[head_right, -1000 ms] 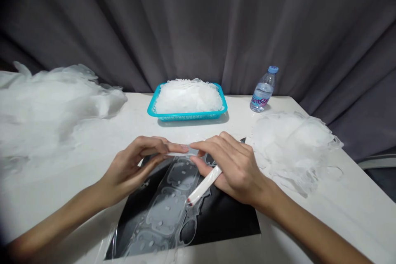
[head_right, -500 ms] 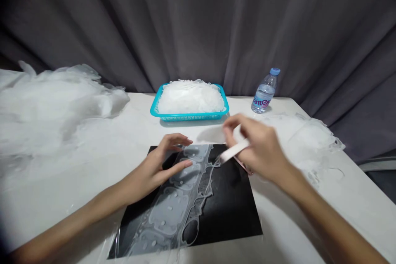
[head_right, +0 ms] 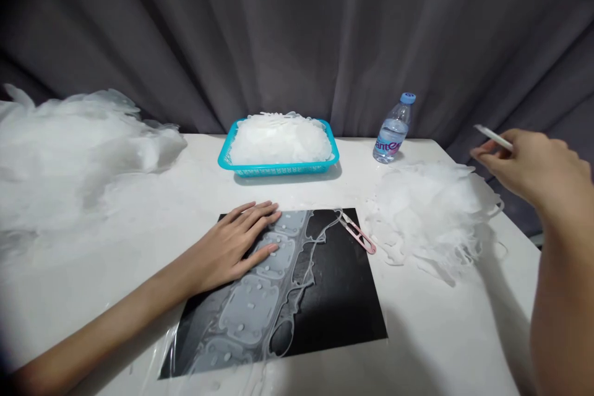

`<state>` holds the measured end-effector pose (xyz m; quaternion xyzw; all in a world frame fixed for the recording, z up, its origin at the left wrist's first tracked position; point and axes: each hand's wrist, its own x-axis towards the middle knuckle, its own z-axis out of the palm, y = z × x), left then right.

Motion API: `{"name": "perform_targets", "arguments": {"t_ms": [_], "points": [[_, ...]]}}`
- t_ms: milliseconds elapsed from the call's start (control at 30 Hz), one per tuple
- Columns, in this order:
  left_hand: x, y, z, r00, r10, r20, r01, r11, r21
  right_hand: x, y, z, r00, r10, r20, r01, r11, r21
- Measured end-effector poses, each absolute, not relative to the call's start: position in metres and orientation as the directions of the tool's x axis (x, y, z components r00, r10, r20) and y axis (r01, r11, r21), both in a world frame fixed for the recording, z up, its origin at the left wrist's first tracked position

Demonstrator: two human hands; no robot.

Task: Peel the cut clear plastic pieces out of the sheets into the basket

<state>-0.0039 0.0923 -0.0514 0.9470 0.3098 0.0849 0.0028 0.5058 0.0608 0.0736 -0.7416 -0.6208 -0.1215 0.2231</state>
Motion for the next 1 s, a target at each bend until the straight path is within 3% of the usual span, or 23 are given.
{"name": "perform_targets", "arguments": {"t_ms": [33, 167, 200, 233, 300, 433, 567, 700, 833, 1000], "points": [[-0.004, 0.091, -0.052, 0.789, 0.592, 0.163, 0.596, -0.802, 0.032, 0.49, 0.06, 0.077, 0.343, 0.775, 0.531, 0.932, -0.349, -0.093], [-0.007, 0.085, -0.055, 0.762, 0.618, 0.196, 0.634, -0.773, -0.027, 0.391, 0.052, 0.077, 0.352, 0.722, 0.595, 0.91, -0.413, -0.037], [-0.008, 0.083, -0.055, 0.754, 0.623, 0.207, 0.642, -0.766, -0.034, 0.361, 0.046, 0.069, 0.252, 0.785, 0.566, 0.961, -0.273, -0.049], [-0.009, 0.082, -0.056, 0.747, 0.629, 0.217, 0.65, -0.759, -0.039, 0.331, 0.039, 0.058, 0.041, 0.875, 0.483, 0.994, 0.013, -0.107], [-0.01, 0.08, -0.057, 0.732, 0.641, 0.232, 0.667, -0.744, -0.05, 0.275, 0.017, 0.027, -0.381, 0.882, 0.279, 0.84, 0.456, -0.295], [-0.013, 0.08, -0.058, 0.698, 0.674, 0.244, 0.707, -0.702, -0.082, 0.21, -0.024, -0.031, -0.709, 0.694, 0.126, 0.647, 0.711, -0.275], [-0.018, 0.089, -0.053, 0.705, 0.668, 0.24, 0.693, -0.721, -0.029, 0.215, -0.027, -0.033, -0.797, 0.6, -0.072, 0.587, 0.74, -0.33], [-0.024, 0.101, -0.044, 0.781, 0.601, 0.169, 0.555, -0.793, 0.251, 0.234, -0.012, -0.011, -0.854, 0.504, -0.129, 0.515, 0.783, -0.349], [-0.023, 0.099, -0.042, 0.841, 0.538, 0.058, 0.446, -0.75, 0.488, 0.24, -0.012, -0.004, -0.854, 0.469, -0.227, 0.518, 0.723, -0.457], [-0.013, 0.087, -0.044, 0.839, 0.542, 0.051, 0.422, -0.707, 0.567, 0.245, -0.008, -0.002, -0.866, 0.484, -0.123, 0.424, 0.583, -0.693]]}}
